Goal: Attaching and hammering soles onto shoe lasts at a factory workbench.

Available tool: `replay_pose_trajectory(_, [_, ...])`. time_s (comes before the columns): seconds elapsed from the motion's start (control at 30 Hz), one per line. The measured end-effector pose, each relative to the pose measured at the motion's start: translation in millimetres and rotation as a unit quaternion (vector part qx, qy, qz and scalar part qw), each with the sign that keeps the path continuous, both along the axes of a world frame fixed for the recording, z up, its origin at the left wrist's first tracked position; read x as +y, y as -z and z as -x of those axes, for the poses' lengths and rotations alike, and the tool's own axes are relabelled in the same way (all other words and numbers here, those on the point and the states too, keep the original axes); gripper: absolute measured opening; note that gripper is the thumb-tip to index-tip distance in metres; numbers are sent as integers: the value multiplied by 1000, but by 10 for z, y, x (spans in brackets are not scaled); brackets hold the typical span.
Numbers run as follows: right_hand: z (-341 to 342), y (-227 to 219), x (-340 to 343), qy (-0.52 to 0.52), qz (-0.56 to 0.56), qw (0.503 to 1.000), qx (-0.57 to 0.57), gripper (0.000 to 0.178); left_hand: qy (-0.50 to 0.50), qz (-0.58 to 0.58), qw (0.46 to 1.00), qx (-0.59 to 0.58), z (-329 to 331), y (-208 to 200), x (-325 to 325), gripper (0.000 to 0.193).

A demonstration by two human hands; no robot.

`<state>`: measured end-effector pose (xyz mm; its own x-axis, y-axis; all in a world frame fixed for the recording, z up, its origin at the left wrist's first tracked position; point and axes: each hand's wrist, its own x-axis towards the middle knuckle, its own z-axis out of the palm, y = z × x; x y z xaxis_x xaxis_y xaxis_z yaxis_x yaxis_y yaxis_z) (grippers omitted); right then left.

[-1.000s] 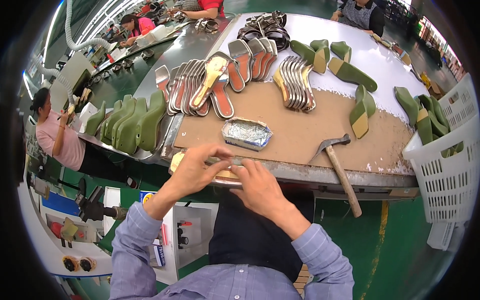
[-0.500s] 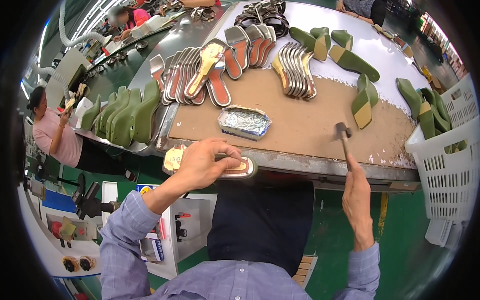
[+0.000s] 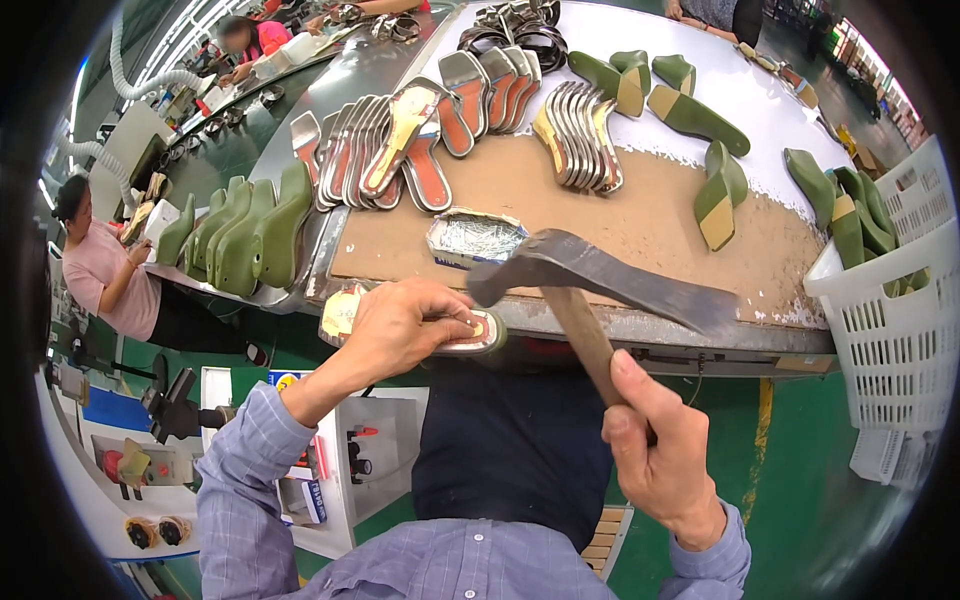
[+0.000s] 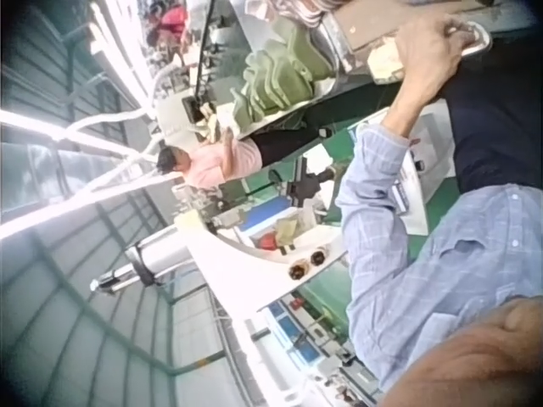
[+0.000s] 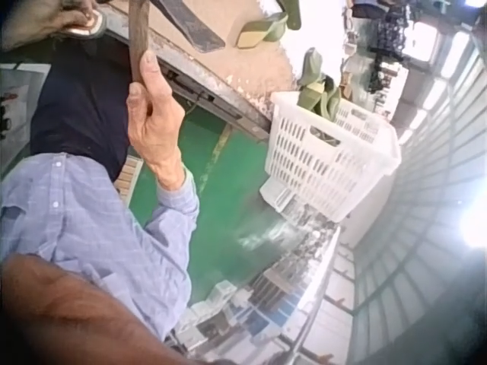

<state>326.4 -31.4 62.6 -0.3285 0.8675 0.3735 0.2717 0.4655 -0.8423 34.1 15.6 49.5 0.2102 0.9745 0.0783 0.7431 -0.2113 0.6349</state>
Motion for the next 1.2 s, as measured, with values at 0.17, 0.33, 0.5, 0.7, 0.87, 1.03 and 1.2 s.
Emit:
replay_pose_trajectory(0.17, [250,-38,100,-51,-91,993,-59,40,-10,44,997,54,-80,-166,11,15])
replay_pose_trajectory(0.33, [147,-68,56,-33,-19,997,-65,36,52,-37,994,85,80,-88,-64,40])
replay_pose_trajectory(0.5, [-66,87,-91,79,273,951,120,40,145,-129,952,235,367,-49,-61,56])
replay_pose_trajectory(0.7, [-100,400,-258,103,202,962,152,48,136,-96,958,232,296,-53,-73,50])
replay_pose_trajectory(0.87, [-49,194,-168,32,140,989,-38,43,131,-95,956,245,312,-34,-69,49])
replay_pose_trajectory(1.03, [-124,-84,-209,75,-100,980,156,49,135,-111,955,240,297,-33,-87,47])
replay_pose_trajectory(1.2, [235,9,-73,-6,103,989,-106,48,143,-121,948,258,279,-11,-66,46])
